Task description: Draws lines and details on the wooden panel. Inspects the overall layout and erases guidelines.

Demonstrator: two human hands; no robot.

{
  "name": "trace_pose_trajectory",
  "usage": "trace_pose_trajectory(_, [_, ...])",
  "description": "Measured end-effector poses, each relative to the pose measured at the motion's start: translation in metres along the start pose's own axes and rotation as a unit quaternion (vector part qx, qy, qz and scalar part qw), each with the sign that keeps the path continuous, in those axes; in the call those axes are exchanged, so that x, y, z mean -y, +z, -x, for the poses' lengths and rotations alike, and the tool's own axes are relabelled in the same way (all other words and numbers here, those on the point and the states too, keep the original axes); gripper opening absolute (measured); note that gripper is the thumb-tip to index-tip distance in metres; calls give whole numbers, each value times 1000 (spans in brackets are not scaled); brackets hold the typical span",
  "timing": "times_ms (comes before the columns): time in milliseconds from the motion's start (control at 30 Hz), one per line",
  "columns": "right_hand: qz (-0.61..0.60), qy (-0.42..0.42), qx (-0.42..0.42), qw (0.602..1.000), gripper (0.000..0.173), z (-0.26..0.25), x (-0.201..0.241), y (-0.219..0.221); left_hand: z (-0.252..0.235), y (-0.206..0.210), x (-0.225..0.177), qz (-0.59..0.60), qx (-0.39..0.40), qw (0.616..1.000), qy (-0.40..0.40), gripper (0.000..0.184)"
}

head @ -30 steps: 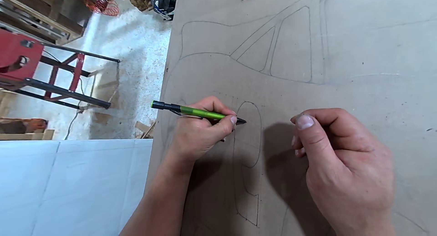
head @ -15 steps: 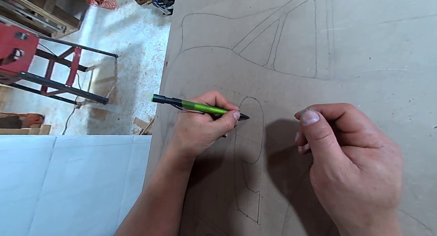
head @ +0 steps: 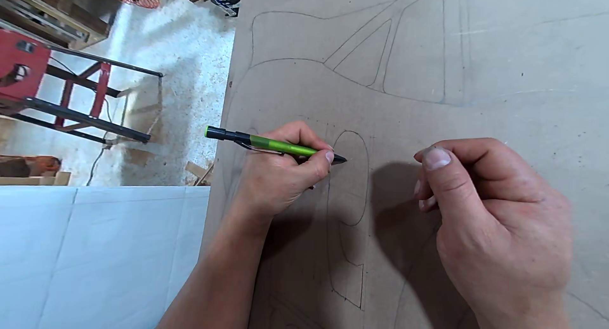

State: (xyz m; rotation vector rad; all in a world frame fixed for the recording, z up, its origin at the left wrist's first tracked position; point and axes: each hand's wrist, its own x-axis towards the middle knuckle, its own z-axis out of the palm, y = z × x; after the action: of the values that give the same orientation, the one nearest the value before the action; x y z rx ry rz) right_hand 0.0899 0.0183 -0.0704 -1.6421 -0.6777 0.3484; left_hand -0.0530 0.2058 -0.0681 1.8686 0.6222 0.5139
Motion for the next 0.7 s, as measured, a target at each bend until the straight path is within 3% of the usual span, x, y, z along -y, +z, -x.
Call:
trace_pose_trajectory(400, [2,-1,2,1000,16,-1,1,0,3,0,-4,-17,3,1000,-12,5])
trace_pose_trajectory(700, [3,-2,4,1000,16,-1,0,0,-1,-3,2,-11,11,1000,23,4])
